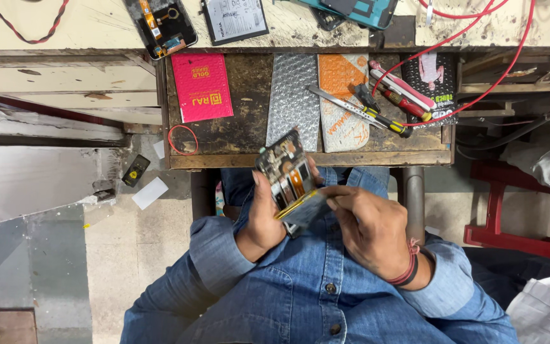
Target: The person disassembles a smartphone at a repair workbench. They pry open the phone, remove the back cover, disconnect and lift out the battery, then use a metal pry tool to work on the internal board and components.
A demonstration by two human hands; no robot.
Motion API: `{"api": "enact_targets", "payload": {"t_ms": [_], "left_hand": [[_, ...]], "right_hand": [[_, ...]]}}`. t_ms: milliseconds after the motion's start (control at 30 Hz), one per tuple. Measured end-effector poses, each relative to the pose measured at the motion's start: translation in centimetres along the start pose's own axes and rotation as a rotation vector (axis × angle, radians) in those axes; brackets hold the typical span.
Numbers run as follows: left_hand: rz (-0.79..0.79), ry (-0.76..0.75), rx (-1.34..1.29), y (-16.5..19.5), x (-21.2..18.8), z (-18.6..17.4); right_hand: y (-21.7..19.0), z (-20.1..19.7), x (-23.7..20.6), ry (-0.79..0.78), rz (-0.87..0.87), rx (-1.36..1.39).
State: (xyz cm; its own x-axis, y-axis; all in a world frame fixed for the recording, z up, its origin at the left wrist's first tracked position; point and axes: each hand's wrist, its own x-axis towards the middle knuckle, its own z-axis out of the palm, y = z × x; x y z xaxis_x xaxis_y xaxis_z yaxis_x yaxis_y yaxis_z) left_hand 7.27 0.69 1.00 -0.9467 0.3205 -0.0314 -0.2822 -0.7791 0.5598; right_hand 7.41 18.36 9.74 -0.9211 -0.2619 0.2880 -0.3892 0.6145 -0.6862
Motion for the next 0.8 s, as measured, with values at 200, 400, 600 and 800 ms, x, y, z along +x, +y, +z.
{"api": "enact_targets", "payload": {"t_ms": [200,400,600,800], "left_hand": [[0.057,0.146,-0.122,0.0,0.9,-0.8],[0.085,0.167,-0.150,2.0,0.9,-1.1],[-0.034,0.036,-0.310,2.3,0.9,-0.3],[-0.061,0.034,-0.229,1.3,0.5,-1.6]], "right_hand": [[2.8,0.7,-1.4,0.077,0.082,0.373],[10.0,1.5,2.1,0.341,0.346,0.586],[9.9,1.0,6.7,0.173,0.206,-0.114],[2.6,0.0,5.3,0.118,-0.145,-0.171]]}}
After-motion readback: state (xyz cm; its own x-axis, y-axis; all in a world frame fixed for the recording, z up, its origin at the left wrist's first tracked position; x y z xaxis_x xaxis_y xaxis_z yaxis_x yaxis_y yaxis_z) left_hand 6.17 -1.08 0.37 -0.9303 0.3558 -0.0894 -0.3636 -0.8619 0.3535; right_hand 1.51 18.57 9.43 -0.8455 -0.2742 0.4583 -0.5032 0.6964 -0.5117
